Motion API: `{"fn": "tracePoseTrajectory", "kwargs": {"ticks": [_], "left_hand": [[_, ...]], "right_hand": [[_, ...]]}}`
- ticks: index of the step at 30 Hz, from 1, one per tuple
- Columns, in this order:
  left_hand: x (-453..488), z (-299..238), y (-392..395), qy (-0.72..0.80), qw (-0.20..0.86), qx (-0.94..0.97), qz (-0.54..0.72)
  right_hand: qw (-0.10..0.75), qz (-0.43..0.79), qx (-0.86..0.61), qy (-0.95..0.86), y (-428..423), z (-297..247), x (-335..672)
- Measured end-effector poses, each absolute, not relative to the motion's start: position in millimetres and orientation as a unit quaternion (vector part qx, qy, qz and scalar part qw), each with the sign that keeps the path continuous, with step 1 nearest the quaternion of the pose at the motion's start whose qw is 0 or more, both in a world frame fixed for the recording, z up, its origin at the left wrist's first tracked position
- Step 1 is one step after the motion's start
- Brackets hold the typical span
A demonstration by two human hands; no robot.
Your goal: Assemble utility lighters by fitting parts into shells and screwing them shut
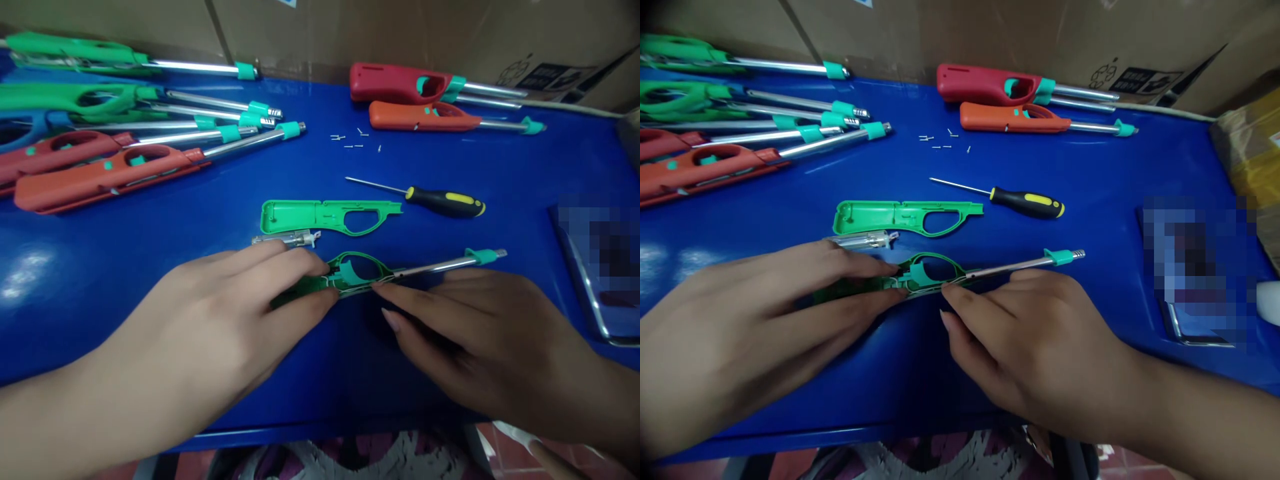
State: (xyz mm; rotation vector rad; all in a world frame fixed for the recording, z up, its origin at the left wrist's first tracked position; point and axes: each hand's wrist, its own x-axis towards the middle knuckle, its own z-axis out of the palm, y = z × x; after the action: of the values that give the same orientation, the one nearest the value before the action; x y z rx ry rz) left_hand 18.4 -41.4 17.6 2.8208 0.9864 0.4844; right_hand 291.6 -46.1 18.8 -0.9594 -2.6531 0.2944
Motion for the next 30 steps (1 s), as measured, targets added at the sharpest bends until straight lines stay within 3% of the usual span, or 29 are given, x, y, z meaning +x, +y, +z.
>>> {"fn": "tracePoseTrajectory", "kwargs": {"ticks": [30], "left_hand": [[18.6,19.8,-40.6,0.337,0.086,0.921,0.172]], "right_hand": [[0.169,0.122,-0.329,-0.921,-43.5,20.2,290.3]]}}
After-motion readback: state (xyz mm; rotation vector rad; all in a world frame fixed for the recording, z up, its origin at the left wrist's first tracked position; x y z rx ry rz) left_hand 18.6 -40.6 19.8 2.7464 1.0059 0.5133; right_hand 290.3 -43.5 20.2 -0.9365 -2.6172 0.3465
